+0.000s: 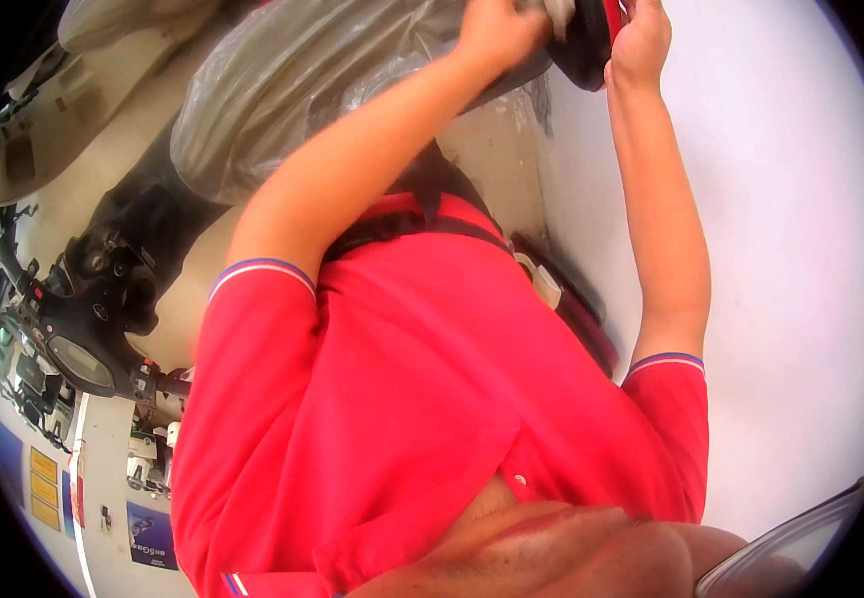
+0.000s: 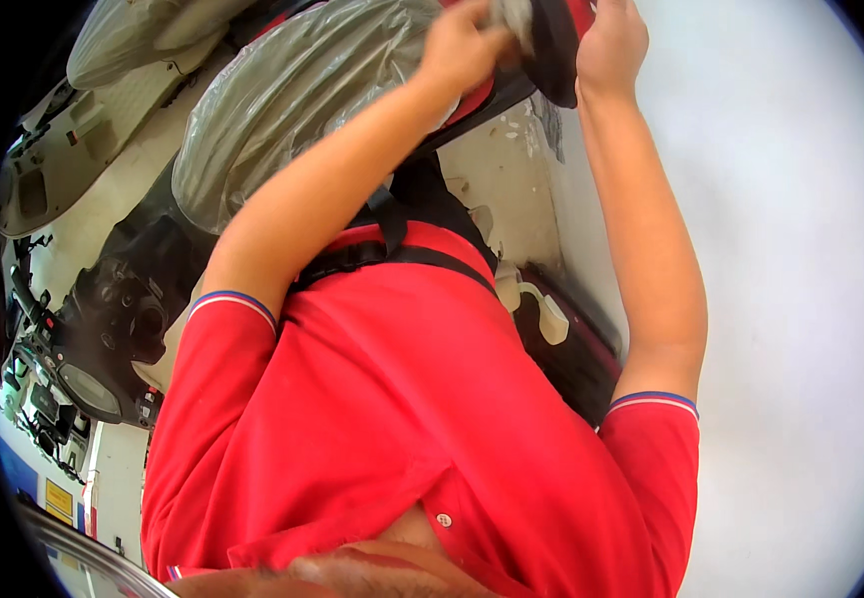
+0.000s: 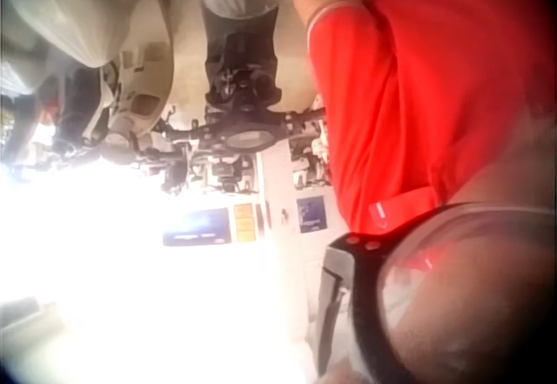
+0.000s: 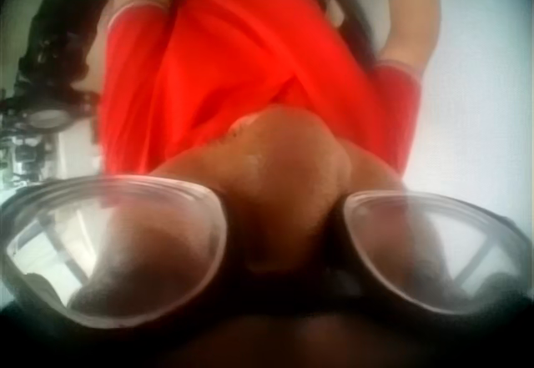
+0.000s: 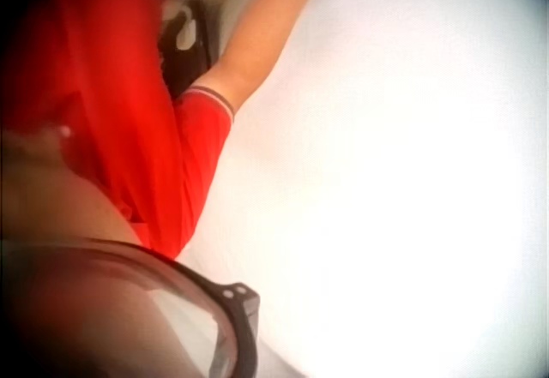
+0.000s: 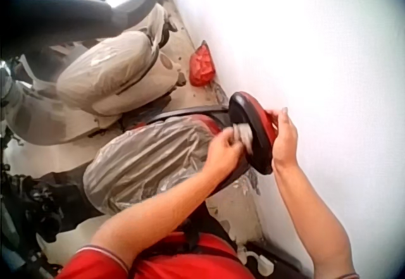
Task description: The person wipes down various parts of multiple scooters using a cloth, including the seat, handlebars, and front panels.
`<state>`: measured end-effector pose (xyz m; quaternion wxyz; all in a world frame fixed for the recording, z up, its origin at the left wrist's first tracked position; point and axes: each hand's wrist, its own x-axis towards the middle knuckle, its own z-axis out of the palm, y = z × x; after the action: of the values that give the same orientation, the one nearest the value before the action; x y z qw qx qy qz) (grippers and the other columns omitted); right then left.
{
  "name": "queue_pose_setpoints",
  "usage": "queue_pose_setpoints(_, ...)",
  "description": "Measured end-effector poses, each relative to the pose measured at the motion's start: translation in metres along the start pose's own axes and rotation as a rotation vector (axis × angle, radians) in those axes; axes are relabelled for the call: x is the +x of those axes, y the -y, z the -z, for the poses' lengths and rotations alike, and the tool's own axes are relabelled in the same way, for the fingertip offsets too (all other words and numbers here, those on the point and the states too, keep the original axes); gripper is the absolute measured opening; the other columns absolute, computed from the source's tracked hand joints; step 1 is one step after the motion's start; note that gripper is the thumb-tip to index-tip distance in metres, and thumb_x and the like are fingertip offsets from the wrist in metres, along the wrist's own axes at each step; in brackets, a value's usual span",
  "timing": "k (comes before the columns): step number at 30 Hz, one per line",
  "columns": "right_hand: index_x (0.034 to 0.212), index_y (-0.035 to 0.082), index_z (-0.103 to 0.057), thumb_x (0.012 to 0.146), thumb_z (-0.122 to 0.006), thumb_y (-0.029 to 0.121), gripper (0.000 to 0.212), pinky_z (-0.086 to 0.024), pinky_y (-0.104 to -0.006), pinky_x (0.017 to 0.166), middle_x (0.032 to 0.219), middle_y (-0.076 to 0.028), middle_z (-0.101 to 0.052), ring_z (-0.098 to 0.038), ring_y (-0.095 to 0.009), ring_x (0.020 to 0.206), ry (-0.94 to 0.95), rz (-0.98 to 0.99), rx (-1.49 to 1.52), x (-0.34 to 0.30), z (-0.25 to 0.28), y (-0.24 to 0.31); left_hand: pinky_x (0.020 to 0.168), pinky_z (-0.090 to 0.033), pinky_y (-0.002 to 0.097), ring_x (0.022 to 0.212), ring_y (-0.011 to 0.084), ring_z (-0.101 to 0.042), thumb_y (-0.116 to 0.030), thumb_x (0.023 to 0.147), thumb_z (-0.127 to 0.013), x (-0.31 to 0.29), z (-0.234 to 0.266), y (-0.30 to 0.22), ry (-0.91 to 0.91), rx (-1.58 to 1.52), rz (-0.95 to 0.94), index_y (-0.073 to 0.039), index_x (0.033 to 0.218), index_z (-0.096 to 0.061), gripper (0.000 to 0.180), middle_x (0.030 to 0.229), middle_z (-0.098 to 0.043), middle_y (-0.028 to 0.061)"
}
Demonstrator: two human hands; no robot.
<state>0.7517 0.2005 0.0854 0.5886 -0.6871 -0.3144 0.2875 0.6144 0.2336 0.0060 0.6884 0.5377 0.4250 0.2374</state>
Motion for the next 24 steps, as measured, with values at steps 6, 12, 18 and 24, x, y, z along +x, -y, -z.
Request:
queue_pose_setpoints(6, 0.104, -0.001, -0.062, 0.101, -0.035, 0.048, 0.056, -0.046, -0.0322, 0.09, 0.102, -0.011, -0.065, -0.06, -0.019, 0.096, -0.01, -0.057, 0.106, 0.003, 0.002, 0.002, 0.061, -0.045, 0.0408, 0.064, 0.033, -0.058, -0.011, 0.079, -0.058, 0.01, 0.007, -0.057, -0.248, 0.022, -0.263, -0.001, 0.083, -0.056, 0.011, 0.069, -0.058, 0.0195)
queue_pose_setpoints(12, 0.105, -0.001, -0.061, 0.099, -0.033, 0.055, 0.062, -0.045, -0.0335, 0.092, 0.103, -0.011, -0.065, -0.06, -0.02, 0.098, -0.009, -0.091, 0.149, 0.001, 0.001, 0.008, 0.06, -0.047, 0.0389, 0.066, 0.0305, -0.063, -0.027, 0.079, -0.069, -0.037, -0.006, -0.031, -0.13, 0.419, -0.444, 0.0, 0.083, -0.057, 0.03, 0.076, -0.063, 0.0178)
queue_pose_setpoints(18, 0.105, -0.001, -0.061, 0.099, -0.033, 0.054, 0.062, -0.047, -0.0314, 0.087, 0.1, -0.011, -0.066, -0.061, -0.018, 0.093, 0.102, -0.105, 0.163, -0.002, 0.001, 0.011, 0.067, -0.046, 0.0428, 0.079, 0.0349, -0.06, -0.027, 0.079, -0.072, -0.057, -0.014, -0.029, 0.094, 0.276, -0.236, -0.003, 0.082, -0.056, 0.029, 0.082, -0.064, 0.0158)
queue_pose_setpoints(24, 0.1, 0.0, -0.063, 0.1, -0.035, 0.053, 0.06, -0.047, -0.0303, 0.085, 0.098, -0.01, -0.066, -0.061, -0.018, 0.09, -0.03, -0.251, 0.5, 0.026, 0.027, -0.043, 0.068, -0.049, 0.0433, 0.078, 0.0356, -0.061, -0.025, 0.075, -0.073, -0.065, -0.02, 0.007, 0.231, 0.347, -0.386, -0.009, 0.095, -0.065, 0.027, 0.08, -0.066, 0.0132)
